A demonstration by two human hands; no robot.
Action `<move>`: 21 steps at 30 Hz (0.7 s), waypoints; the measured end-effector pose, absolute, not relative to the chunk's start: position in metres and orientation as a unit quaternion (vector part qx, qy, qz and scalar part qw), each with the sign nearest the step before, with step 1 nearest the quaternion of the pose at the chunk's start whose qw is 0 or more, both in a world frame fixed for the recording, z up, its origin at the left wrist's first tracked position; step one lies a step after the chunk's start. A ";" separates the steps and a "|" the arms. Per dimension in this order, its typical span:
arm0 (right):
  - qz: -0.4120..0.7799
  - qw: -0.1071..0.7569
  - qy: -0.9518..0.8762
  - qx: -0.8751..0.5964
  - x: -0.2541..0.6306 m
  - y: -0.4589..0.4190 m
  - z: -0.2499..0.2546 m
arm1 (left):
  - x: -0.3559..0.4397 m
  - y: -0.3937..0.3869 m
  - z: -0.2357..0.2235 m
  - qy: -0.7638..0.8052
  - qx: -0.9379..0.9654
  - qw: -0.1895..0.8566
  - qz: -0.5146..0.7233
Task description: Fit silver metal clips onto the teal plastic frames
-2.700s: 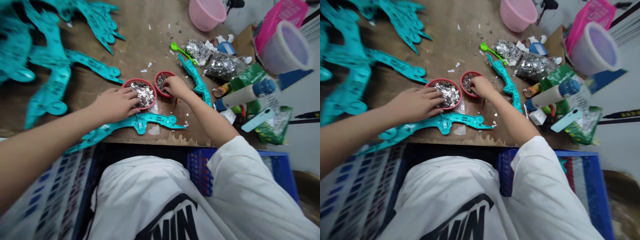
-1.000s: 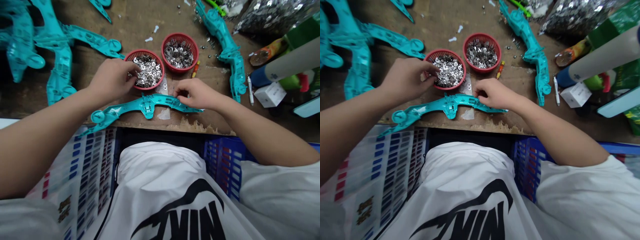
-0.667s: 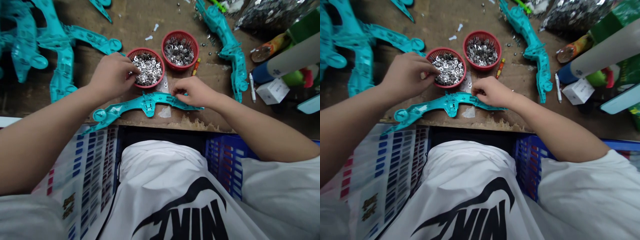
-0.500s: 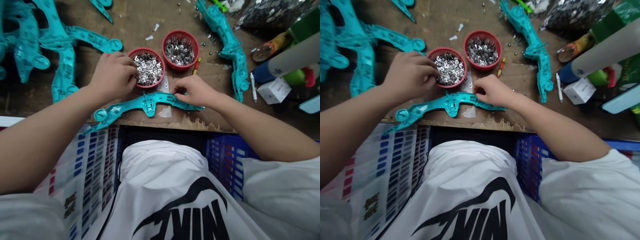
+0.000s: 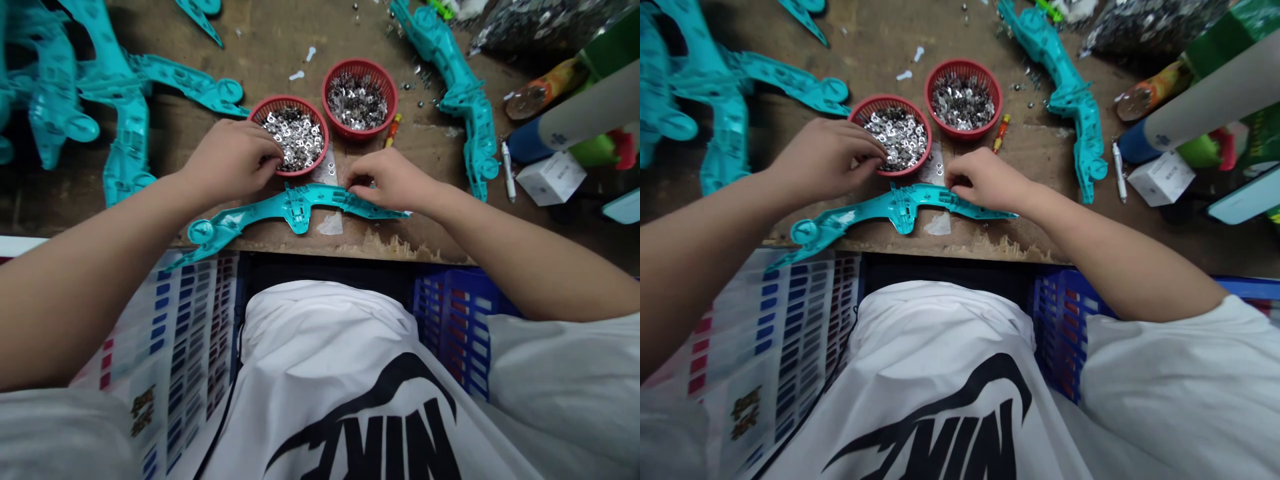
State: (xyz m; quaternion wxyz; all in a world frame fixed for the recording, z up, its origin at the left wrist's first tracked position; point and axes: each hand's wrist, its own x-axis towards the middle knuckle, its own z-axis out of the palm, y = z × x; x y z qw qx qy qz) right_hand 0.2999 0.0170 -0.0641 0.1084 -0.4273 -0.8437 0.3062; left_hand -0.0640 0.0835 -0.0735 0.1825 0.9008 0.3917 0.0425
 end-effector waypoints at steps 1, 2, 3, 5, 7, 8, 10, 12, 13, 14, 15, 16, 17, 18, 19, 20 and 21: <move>0.303 0.109 -0.843 -0.430 0.300 0.017 -0.065 | -0.063 0.084 -0.073 0.393 0.901 0.181 0.041; 0.301 0.110 -0.843 -0.433 0.300 0.017 -0.066 | -0.063 0.085 -0.073 0.395 0.900 0.179 0.042; 0.299 0.112 -0.842 -0.434 0.300 0.017 -0.067 | -0.063 0.086 -0.074 0.400 0.898 0.177 0.045; 0.298 0.117 -0.844 -0.431 0.300 0.018 -0.070 | -0.062 0.087 -0.077 0.416 0.891 0.176 0.050; 0.297 0.122 -0.848 -0.422 0.300 0.018 -0.072 | -0.062 0.088 -0.081 0.433 0.882 0.180 0.041; 0.297 0.123 -0.850 -0.417 0.299 0.018 -0.074 | -0.061 0.089 -0.083 0.441 0.878 0.182 0.036; 0.298 0.122 -0.855 -0.408 0.298 0.018 -0.075 | -0.062 0.092 -0.087 0.451 0.872 0.186 0.034; 0.297 0.119 -0.858 -0.401 0.297 0.018 -0.076 | -0.063 0.095 -0.090 0.455 0.869 0.189 0.050; 0.297 0.118 -0.860 -0.397 0.297 0.018 -0.076 | -0.064 0.097 -0.091 0.454 0.869 0.191 0.057; 0.297 0.118 -0.862 -0.394 0.297 0.018 -0.076 | -0.065 0.099 -0.091 0.451 0.869 0.194 0.061; 0.296 0.118 -0.863 -0.391 0.296 0.018 -0.076 | -0.065 0.100 -0.091 0.448 0.870 0.198 0.062; 0.295 0.117 -0.865 -0.389 0.296 0.018 -0.076 | -0.066 0.101 -0.090 0.446 0.870 0.202 0.058; 0.295 0.117 -0.866 -0.387 0.296 0.018 -0.076 | -0.066 0.101 -0.088 0.445 0.870 0.205 0.055; 0.294 0.116 -0.866 -0.387 0.296 0.018 -0.076 | -0.066 0.100 -0.086 0.445 0.870 0.205 0.054; 0.293 0.115 -0.866 -0.388 0.296 0.018 -0.076 | -0.065 0.098 -0.083 0.447 0.870 0.202 0.058; 0.291 0.113 -0.866 -0.390 0.296 0.019 -0.077 | -0.063 0.096 -0.081 0.448 0.869 0.198 0.064; 0.290 0.111 -0.866 -0.392 0.296 0.019 -0.077 | -0.061 0.094 -0.079 0.451 0.869 0.194 0.071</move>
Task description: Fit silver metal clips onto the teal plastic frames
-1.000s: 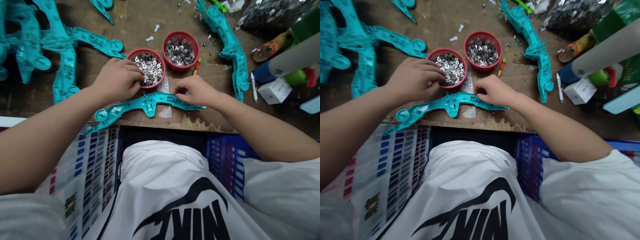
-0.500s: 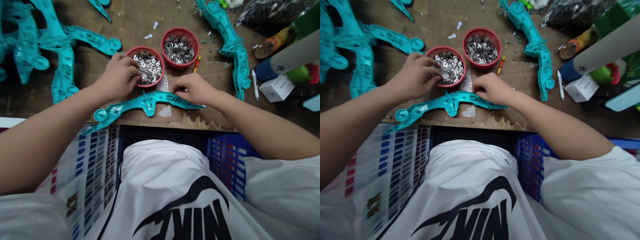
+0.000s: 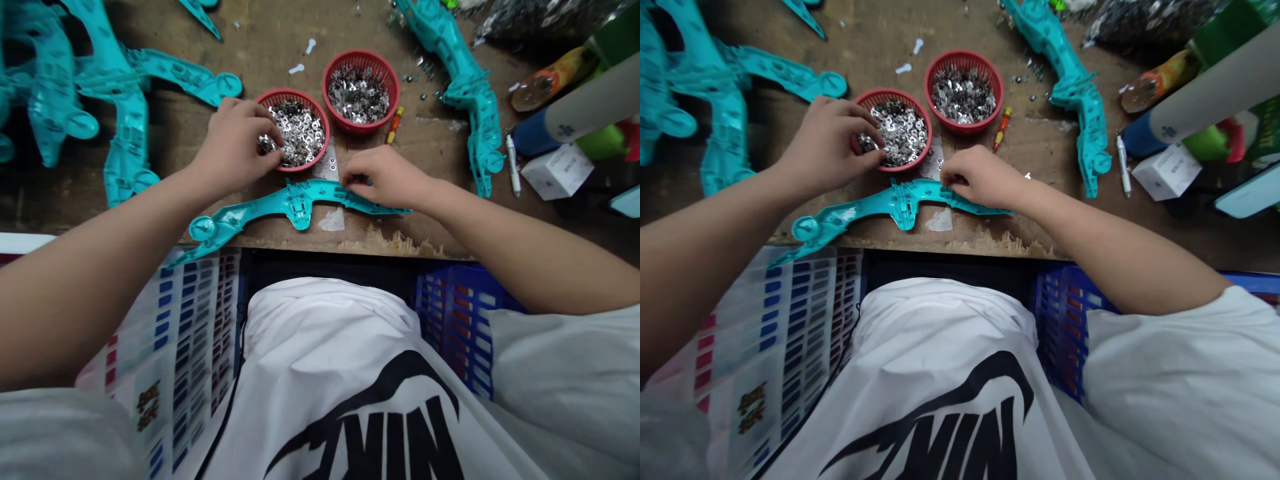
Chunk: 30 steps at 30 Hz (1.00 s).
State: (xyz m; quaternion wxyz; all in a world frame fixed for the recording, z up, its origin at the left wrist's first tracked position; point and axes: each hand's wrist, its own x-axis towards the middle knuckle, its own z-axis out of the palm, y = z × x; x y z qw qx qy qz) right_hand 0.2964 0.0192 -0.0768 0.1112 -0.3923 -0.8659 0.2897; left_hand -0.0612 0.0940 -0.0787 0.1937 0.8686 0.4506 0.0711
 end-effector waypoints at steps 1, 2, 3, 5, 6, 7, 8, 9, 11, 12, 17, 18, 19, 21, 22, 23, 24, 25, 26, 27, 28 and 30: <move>0.288 0.110 -0.865 -0.395 0.296 0.020 -0.077 | -0.059 0.092 -0.077 0.453 0.867 0.192 0.076; 0.288 0.107 -0.865 -0.397 0.296 0.020 -0.077 | -0.057 0.091 -0.077 0.455 0.865 0.194 0.078; 0.289 0.106 -0.864 -0.398 0.296 0.020 -0.077 | -0.056 0.091 -0.077 0.458 0.863 0.199 0.078; 0.292 0.103 -0.861 -0.403 0.295 0.021 -0.076 | -0.054 0.094 -0.080 0.459 0.859 0.214 0.075; 0.294 0.102 -0.859 -0.407 0.295 0.021 -0.075 | -0.054 0.096 -0.081 0.456 0.859 0.221 0.070; 0.296 0.100 -0.856 -0.412 0.294 0.021 -0.074 | -0.054 0.098 -0.083 0.454 0.860 0.226 0.064; 0.298 0.098 -0.853 -0.417 0.294 0.021 -0.074 | -0.054 0.100 -0.084 0.452 0.860 0.228 0.057; 0.300 0.095 -0.850 -0.422 0.293 0.022 -0.073 | -0.054 0.101 -0.084 0.452 0.861 0.227 0.050; 0.303 0.089 -0.848 -0.425 0.293 0.022 -0.073 | -0.054 0.101 -0.084 0.455 0.863 0.218 0.042; 0.303 0.086 -0.849 -0.425 0.294 0.022 -0.073 | -0.053 0.100 -0.083 0.457 0.863 0.212 0.043; 0.292 0.076 -0.862 -0.406 0.298 0.025 -0.070 | -0.051 0.096 -0.083 0.456 0.869 0.183 0.055; 0.291 0.075 -0.865 -0.402 0.299 0.026 -0.069 | -0.051 0.096 -0.084 0.456 0.869 0.181 0.056; 0.291 0.073 -0.867 -0.399 0.300 0.027 -0.068 | -0.051 0.096 -0.084 0.455 0.870 0.181 0.056; 0.292 0.070 -0.867 -0.397 0.302 0.028 -0.067 | -0.051 0.096 -0.084 0.453 0.871 0.181 0.059; 0.294 0.070 -0.867 -0.397 0.303 0.029 -0.068 | -0.051 0.095 -0.084 0.452 0.871 0.180 0.058; 0.296 0.069 -0.866 -0.397 0.303 0.029 -0.069 | -0.050 0.095 -0.083 0.453 0.872 0.179 0.056; 0.297 0.068 -0.865 -0.397 0.303 0.030 -0.070 | -0.049 0.094 -0.082 0.454 0.871 0.177 0.054; 0.297 0.066 -0.866 -0.397 0.303 0.030 -0.072 | -0.048 0.093 -0.080 0.457 0.871 0.175 0.052; 0.295 0.062 -0.867 -0.397 0.303 0.030 -0.074 | -0.047 0.092 -0.079 0.460 0.869 0.174 0.051; 0.292 0.058 -0.868 -0.397 0.302 0.030 -0.076 | -0.046 0.091 -0.078 0.464 0.867 0.174 0.050; 0.288 0.054 -0.870 -0.396 0.302 0.030 -0.077 | -0.045 0.090 -0.077 0.470 0.864 0.174 0.049; 0.282 0.052 -0.873 -0.395 0.302 0.030 -0.079 | -0.044 0.089 -0.075 0.477 0.860 0.178 0.047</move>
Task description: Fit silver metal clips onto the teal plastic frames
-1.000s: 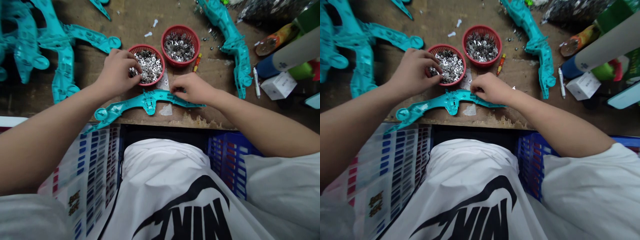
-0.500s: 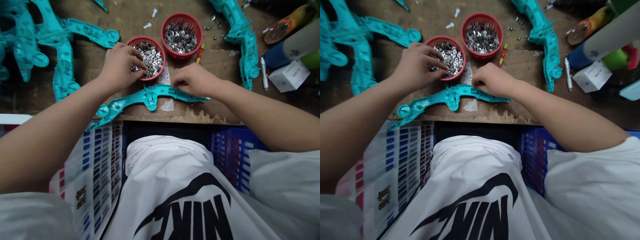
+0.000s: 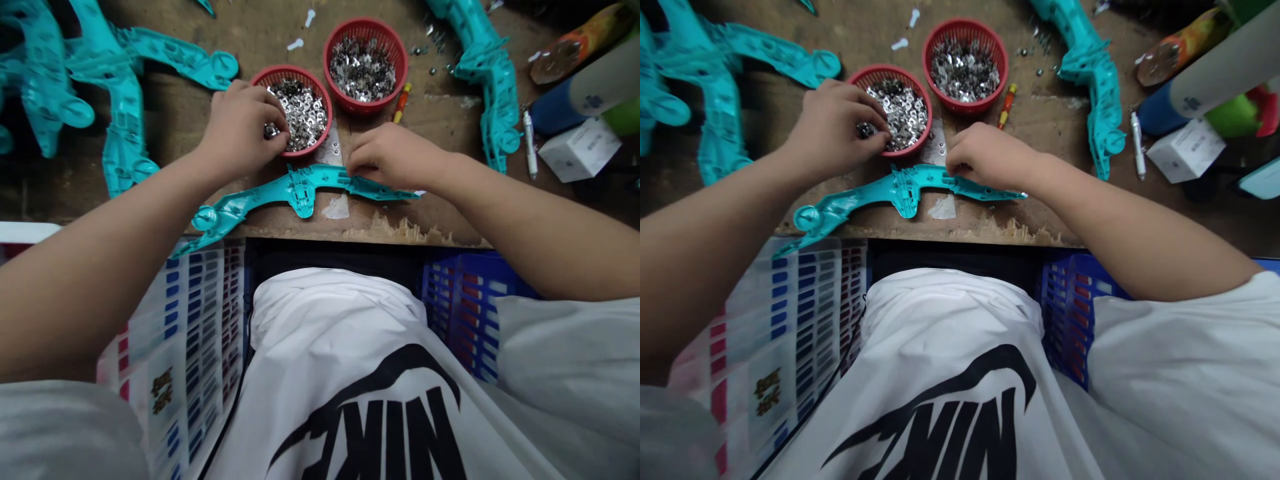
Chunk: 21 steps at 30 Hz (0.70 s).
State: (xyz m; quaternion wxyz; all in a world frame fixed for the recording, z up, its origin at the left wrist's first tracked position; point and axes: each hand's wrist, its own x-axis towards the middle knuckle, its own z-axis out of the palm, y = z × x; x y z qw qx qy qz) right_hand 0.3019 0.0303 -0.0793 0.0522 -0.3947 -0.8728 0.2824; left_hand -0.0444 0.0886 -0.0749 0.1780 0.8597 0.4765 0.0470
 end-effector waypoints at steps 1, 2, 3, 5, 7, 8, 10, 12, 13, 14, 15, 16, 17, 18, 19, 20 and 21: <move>0.281 0.054 -0.874 -0.394 0.302 0.030 -0.080 | -0.044 0.088 -0.074 0.477 0.859 0.180 0.049; 0.282 0.057 -0.874 -0.393 0.302 0.030 -0.080 | -0.044 0.088 -0.074 0.475 0.859 0.183 0.053; 0.283 0.060 -0.873 -0.393 0.302 0.030 -0.080 | -0.044 0.087 -0.074 0.472 0.860 0.185 0.061; 0.284 0.059 -0.873 -0.392 0.301 0.030 -0.079 | -0.044 0.086 -0.073 0.468 0.859 0.191 0.077; 0.278 0.052 -0.877 -0.389 0.301 0.030 -0.078 | -0.042 0.085 -0.074 0.462 0.859 0.206 0.077; 0.273 0.048 -0.881 -0.384 0.301 0.031 -0.078 | -0.042 0.084 -0.075 0.457 0.860 0.214 0.075; 0.259 0.041 -0.890 -0.372 0.301 0.030 -0.079 | -0.041 0.084 -0.077 0.446 0.863 0.224 0.078; 0.247 0.037 -0.899 -0.360 0.302 0.030 -0.079 | -0.041 0.085 -0.081 0.440 0.865 0.226 0.088; 0.241 0.035 -0.902 -0.356 0.302 0.030 -0.080 | -0.041 0.086 -0.083 0.440 0.865 0.224 0.092; 0.236 0.033 -0.904 -0.354 0.302 0.029 -0.080 | -0.042 0.086 -0.084 0.440 0.865 0.220 0.094; 0.232 0.032 -0.905 -0.355 0.302 0.030 -0.079 | -0.042 0.087 -0.086 0.442 0.866 0.215 0.095; 0.230 0.032 -0.905 -0.358 0.301 0.030 -0.079 | -0.042 0.087 -0.087 0.441 0.867 0.210 0.096; 0.229 0.031 -0.903 -0.362 0.301 0.030 -0.079 | -0.042 0.087 -0.089 0.439 0.870 0.205 0.094; 0.230 0.031 -0.900 -0.368 0.300 0.031 -0.079 | -0.042 0.087 -0.091 0.434 0.873 0.202 0.090; 0.232 0.031 -0.898 -0.374 0.300 0.032 -0.080 | -0.042 0.086 -0.092 0.428 0.877 0.201 0.083; 0.235 0.030 -0.895 -0.378 0.299 0.033 -0.080 | -0.042 0.086 -0.094 0.422 0.881 0.202 0.075; 0.237 0.028 -0.894 -0.380 0.299 0.033 -0.081 | -0.042 0.086 -0.095 0.417 0.884 0.202 0.067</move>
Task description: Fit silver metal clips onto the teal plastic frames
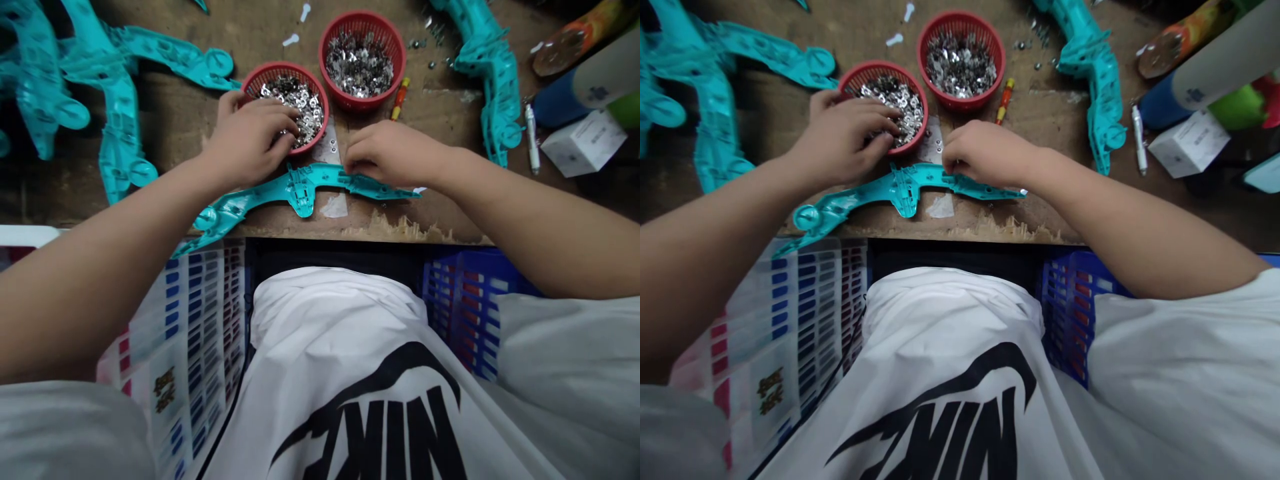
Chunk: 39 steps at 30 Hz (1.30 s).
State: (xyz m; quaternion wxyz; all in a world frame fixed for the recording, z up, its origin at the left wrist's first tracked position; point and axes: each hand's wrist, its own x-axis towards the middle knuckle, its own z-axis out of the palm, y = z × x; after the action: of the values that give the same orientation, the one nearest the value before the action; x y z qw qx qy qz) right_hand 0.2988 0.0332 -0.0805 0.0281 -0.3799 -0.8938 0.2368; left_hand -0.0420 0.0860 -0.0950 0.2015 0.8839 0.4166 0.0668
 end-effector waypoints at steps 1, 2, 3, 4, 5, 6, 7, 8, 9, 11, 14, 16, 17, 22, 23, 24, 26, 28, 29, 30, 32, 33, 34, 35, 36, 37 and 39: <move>0.238 0.026 -0.894 -0.380 0.298 0.034 -0.081 | -0.042 0.086 -0.096 0.413 0.886 0.200 0.062; 0.238 0.023 -0.894 -0.378 0.298 0.034 -0.081 | -0.042 0.086 -0.096 0.412 0.888 0.198 0.059; 0.237 0.019 -0.896 -0.376 0.298 0.034 -0.082 | -0.043 0.087 -0.096 0.412 0.888 0.195 0.057; 0.236 0.014 -0.897 -0.373 0.297 0.033 -0.081 | -0.043 0.087 -0.096 0.413 0.888 0.194 0.057; 0.234 0.010 -0.899 -0.371 0.297 0.033 -0.080 | -0.044 0.088 -0.096 0.415 0.887 0.195 0.059; 0.232 0.007 -0.899 -0.371 0.297 0.033 -0.079 | -0.045 0.089 -0.095 0.415 0.885 0.200 0.064; 0.231 0.007 -0.899 -0.372 0.297 0.033 -0.078 | -0.045 0.091 -0.094 0.413 0.884 0.208 0.074; 0.231 0.007 -0.899 -0.373 0.296 0.033 -0.076 | -0.046 0.092 -0.094 0.409 0.882 0.218 0.087; 0.232 0.009 -0.898 -0.374 0.297 0.033 -0.074 | -0.047 0.094 -0.093 0.406 0.878 0.230 0.104; 0.236 0.013 -0.897 -0.374 0.297 0.033 -0.071 | -0.049 0.097 -0.092 0.404 0.867 0.253 0.145; 0.245 0.008 -0.896 -0.371 0.297 0.034 -0.070 | -0.051 0.097 -0.090 0.422 0.841 0.269 0.206; 0.248 0.004 -0.894 -0.374 0.297 0.033 -0.072 | -0.051 0.094 -0.087 0.442 0.824 0.268 0.233; 0.249 0.002 -0.892 -0.376 0.297 0.033 -0.074 | -0.050 0.092 -0.085 0.453 0.814 0.269 0.244; 0.244 -0.004 -0.889 -0.387 0.298 0.031 -0.077 | -0.041 0.085 -0.086 0.464 0.741 0.364 0.321; 0.242 0.000 -0.890 -0.386 0.298 0.030 -0.074 | -0.038 0.084 -0.088 0.453 0.717 0.406 0.340; 0.240 0.007 -0.891 -0.385 0.297 0.028 -0.069 | -0.036 0.083 -0.091 0.439 0.692 0.448 0.357; 0.238 0.034 -0.888 -0.391 0.293 0.023 -0.055 | -0.030 0.079 -0.094 0.411 0.642 0.520 0.385; 0.239 0.076 -0.873 -0.417 0.285 0.015 -0.037 | -0.026 0.071 -0.094 0.389 0.608 0.570 0.393; 0.240 0.099 -0.862 -0.435 0.281 0.011 -0.029 | -0.023 0.066 -0.093 0.380 0.594 0.591 0.391; 0.242 0.120 -0.850 -0.452 0.276 0.007 -0.022 | -0.021 0.060 -0.090 0.373 0.583 0.610 0.386; 0.248 0.148 -0.835 -0.469 0.268 0.001 -0.013 | -0.017 0.047 -0.083 0.361 0.562 0.644 0.373; 0.252 0.155 -0.832 -0.469 0.265 -0.002 -0.011 | -0.015 0.041 -0.080 0.356 0.553 0.656 0.370; 0.257 0.156 -0.834 -0.463 0.263 -0.003 -0.010 | -0.013 0.035 -0.076 0.352 0.545 0.666 0.369; 0.260 0.157 -0.837 -0.456 0.261 -0.005 -0.011 | -0.012 0.030 -0.074 0.351 0.540 0.672 0.366; 0.261 0.156 -0.840 -0.449 0.260 -0.006 -0.012 | -0.010 0.025 -0.071 0.352 0.538 0.674 0.365; 0.262 0.154 -0.842 -0.446 0.259 -0.007 -0.013 | -0.009 0.021 -0.069 0.355 0.541 0.672 0.361; 0.265 0.151 -0.839 -0.451 0.257 -0.009 -0.013 | -0.009 0.015 -0.066 0.364 0.559 0.662 0.341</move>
State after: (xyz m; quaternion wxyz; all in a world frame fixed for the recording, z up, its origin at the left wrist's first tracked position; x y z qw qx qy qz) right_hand 0.2568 -0.0086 -0.0132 0.1506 -0.4508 -0.8391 0.2648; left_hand -0.0086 0.0150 -0.0661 0.6621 0.5589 0.3644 0.3412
